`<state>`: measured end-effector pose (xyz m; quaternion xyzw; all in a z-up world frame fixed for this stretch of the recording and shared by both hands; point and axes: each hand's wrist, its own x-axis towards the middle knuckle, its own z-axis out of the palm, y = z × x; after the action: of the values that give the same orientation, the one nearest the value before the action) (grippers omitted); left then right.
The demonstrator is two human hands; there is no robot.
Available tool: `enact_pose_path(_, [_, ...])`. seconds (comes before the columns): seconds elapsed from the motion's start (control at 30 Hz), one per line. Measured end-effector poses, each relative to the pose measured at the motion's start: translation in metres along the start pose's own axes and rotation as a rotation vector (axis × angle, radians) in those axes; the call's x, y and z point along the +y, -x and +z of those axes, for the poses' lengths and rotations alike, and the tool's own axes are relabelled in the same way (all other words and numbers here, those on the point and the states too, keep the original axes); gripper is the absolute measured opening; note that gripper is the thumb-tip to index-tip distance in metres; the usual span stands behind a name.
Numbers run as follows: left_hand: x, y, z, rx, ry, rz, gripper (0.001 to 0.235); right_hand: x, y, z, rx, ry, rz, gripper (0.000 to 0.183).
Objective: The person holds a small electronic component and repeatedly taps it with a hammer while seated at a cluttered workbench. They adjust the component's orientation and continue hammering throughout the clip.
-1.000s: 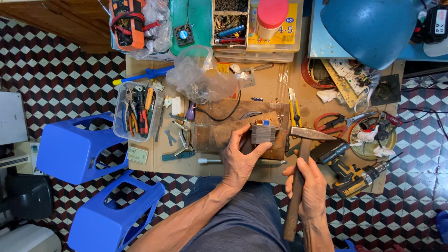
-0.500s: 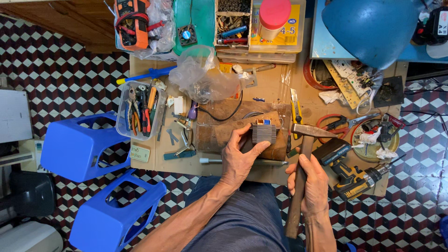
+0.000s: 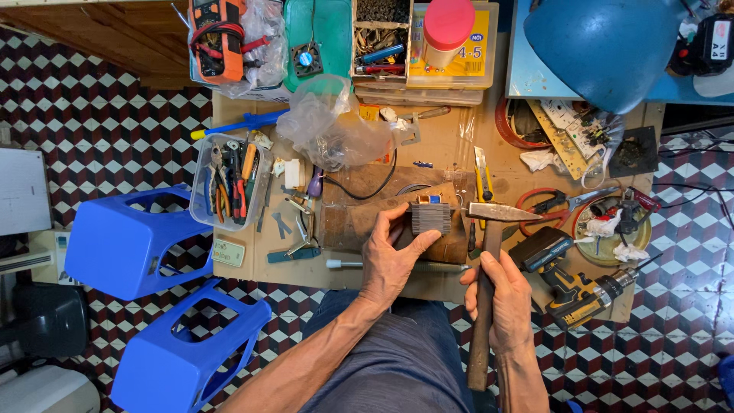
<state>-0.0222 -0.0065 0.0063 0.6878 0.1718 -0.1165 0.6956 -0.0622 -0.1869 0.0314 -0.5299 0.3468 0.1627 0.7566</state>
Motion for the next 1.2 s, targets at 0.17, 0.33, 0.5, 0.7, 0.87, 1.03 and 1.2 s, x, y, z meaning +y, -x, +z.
enact_pose_path(0.17, [-0.001,-0.005,-0.010,-0.044,-0.124,0.087,0.068,0.003,0.002,-0.004,0.028,0.005,-0.006,0.026])
enact_pose_path(0.33, [0.000,-0.020,-0.027,-0.168,-0.293,0.215,0.079,0.011,0.011,-0.018,0.131,-0.019,-0.020,0.033])
enact_pose_path(0.5, [-0.001,-0.032,-0.032,-0.262,-0.376,0.196,0.072,0.022,0.023,-0.041,0.199,0.008,0.022,0.039])
enact_pose_path(0.7, [0.006,-0.031,-0.037,-0.275,-0.282,0.114,0.076,0.039,0.038,-0.049,0.252,-0.033,0.036,0.042])
enact_pose_path(0.87, [0.018,-0.022,-0.018,-0.127,-0.381,0.233,0.074,0.036,0.040,-0.034,0.231,-0.027,0.023,0.042])
enact_pose_path(1.03, [0.020,-0.027,-0.007,-0.065,-0.479,0.142,0.079,0.031,0.034,-0.028,0.215,0.035,-0.008,0.041])
enact_pose_path(1.2, [0.016,-0.026,0.000,0.026,-0.474,0.158,0.094,0.023,0.008,-0.044,0.398,0.523,-0.093,0.044])
